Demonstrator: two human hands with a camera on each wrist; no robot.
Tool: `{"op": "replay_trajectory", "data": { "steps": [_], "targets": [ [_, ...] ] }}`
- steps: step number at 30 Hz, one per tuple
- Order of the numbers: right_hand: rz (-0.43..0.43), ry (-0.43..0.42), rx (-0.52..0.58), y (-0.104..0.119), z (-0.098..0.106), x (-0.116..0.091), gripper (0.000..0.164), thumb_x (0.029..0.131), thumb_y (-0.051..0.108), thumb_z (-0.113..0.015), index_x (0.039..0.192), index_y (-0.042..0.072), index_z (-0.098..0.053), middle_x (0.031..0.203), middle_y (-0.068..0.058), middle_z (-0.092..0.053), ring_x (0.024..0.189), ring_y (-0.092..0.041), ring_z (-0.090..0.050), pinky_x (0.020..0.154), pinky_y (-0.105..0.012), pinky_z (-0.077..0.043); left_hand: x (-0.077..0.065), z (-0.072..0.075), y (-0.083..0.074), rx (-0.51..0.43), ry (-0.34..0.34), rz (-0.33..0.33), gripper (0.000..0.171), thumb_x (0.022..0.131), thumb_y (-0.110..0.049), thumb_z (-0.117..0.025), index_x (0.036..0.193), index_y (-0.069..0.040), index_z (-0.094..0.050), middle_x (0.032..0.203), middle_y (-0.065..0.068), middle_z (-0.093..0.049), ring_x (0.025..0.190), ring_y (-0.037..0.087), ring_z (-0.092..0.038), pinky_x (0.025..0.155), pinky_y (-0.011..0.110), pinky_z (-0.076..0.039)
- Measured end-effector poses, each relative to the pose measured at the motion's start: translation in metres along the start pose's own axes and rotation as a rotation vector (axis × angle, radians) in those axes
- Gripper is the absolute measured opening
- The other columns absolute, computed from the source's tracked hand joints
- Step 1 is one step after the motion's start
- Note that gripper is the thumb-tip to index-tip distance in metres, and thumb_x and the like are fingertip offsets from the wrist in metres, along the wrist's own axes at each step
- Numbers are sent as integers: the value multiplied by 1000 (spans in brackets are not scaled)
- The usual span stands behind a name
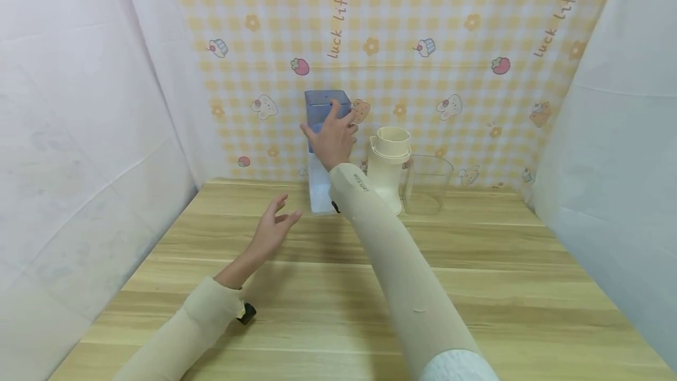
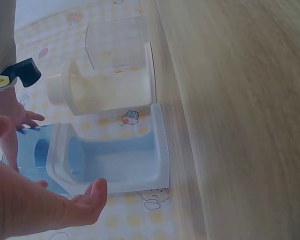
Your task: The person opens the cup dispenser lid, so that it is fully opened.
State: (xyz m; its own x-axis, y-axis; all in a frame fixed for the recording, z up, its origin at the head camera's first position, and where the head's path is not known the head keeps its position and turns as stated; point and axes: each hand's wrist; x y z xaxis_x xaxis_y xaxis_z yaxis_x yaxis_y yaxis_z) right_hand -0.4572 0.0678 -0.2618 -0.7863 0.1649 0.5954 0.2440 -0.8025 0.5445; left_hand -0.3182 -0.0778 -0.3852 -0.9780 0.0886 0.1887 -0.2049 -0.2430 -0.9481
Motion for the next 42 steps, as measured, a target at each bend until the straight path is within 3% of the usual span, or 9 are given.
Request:
{"op": "replay_trajectory", "data": {
  "steps": [7, 14, 19, 25, 34, 42],
  "targets": [
    [-22, -9, 48, 0, -1, 0, 84, 84, 51, -71, 148, 20, -27, 145, -28, -25, 103, -44, -51, 67, -48, -53, -1, 2, -1, -1, 9, -8, 76, 96, -41, -63, 156, -13, -25, 159, 21, -21, 135, 48, -35, 100, 62, -43],
    [-1, -12, 90, -6, -2, -4, 84, 84, 52, -70, 151, 26, -28, 159, -25, -6, 106, -46, -50, 65, -47, -53, -6, 6, -4, -20, 24, 3, 72, 98, -37, -61, 155, -11, -25, 159, 23, -20, 135, 50, -34, 100, 63, -42],
    [21, -25, 81, -9, 0, -7, 91, 80, 56, -75, 151, 25, -26, 159, -26, -2, 107, -49, -50, 67, -49, -53, -5, 0, -7, -20, 28, -1, 70, 98, -35, -60, 155, -10, -27, 158, 23, -23, 134, 48, -36, 100, 62, -43],
    [28, -37, 112, -12, 0, -10, 94, 78, 52, -79, 151, 27, -25, 159, -24, -9, 111, -47, -48, 70, -49, -53, -7, -7, -14, -15, 16, -7, 73, 96, -38, -63, 155, -12, -28, 159, 18, -25, 134, 46, -38, 100, 60, -44],
    [72, 12, 206, -13, 17, -22, 90, 80, 43, -80, 151, 24, -28, 152, -27, -21, 126, -46, -42, 87, -57, -50, -14, 6, -15, -2, -5, -13, 78, 94, -43, -65, 155, -12, -27, 158, 19, -27, 134, 45, -39, 100, 60, -44],
    [110, 40, 292, -24, 39, -32, 92, 76, 44, -82, 150, 23, -32, 150, -23, -26, 124, -41, -46, 94, -53, -49, -17, 15, -16, -97, 28, -16, 72, 98, -34, -61, 156, -13, -24, 160, 23, -18, 137, 46, -35, 104, 62, -39]
  ]
}}
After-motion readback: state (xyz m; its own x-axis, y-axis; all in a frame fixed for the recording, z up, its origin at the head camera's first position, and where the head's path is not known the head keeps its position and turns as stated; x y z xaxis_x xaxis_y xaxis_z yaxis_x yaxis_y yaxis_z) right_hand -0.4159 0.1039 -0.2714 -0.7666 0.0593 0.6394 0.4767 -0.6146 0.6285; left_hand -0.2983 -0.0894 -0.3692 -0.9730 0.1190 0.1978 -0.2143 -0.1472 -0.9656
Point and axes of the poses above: each hand's wrist, its own x-axis towards the middle knuckle, its own z-axis out of the back of the hand, y = z × x
